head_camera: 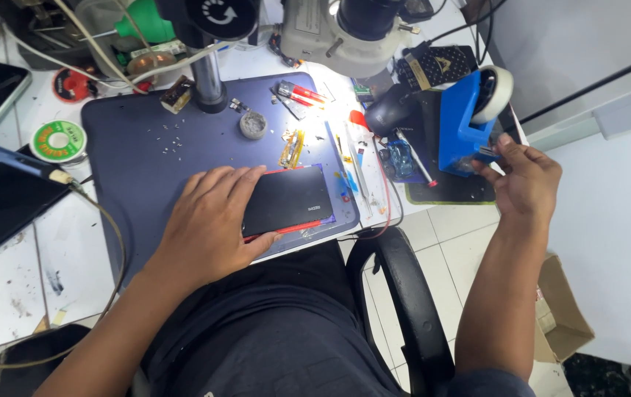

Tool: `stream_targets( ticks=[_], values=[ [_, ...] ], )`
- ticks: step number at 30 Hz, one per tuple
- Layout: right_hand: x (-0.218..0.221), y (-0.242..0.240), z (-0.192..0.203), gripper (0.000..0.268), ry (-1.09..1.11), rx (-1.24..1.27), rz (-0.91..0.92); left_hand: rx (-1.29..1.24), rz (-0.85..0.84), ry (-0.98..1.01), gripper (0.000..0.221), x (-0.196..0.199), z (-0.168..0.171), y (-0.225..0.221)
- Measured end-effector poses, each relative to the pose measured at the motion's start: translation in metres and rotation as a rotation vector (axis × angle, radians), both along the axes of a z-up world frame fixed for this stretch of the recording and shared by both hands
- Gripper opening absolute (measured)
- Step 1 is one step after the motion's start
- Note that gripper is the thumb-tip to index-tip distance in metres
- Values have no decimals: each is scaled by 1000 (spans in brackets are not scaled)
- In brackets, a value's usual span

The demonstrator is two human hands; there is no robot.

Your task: A person is seen applying adhesive and attaching the back cover to a smartphone at a repair station.

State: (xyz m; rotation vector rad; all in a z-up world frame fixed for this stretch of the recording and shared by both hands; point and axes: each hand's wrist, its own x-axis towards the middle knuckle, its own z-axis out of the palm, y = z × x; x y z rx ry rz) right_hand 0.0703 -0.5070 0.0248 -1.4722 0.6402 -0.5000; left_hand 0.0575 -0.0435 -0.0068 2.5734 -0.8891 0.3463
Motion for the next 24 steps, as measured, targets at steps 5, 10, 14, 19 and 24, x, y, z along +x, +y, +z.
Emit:
stream_targets(
  ticks=[5,10,14,19,24],
  values=[
    [-12,-1,-24,25,-92,-10,8,23,9,24,93,-1,-2,0],
    [-10,1,-33,14,-118,7,-43,18,13,8,93,1,2,-1],
    [-13,1,-36,19,-148,17,-19,7,12,12,91,1,2,-1],
    [-17,1,-40,5,-94,-633,-19,1,2,4,89,0,6,-1],
    [-42,-44,-36,23,237,-1337,78,9,0,11,87,-2,8,-2]
  ],
)
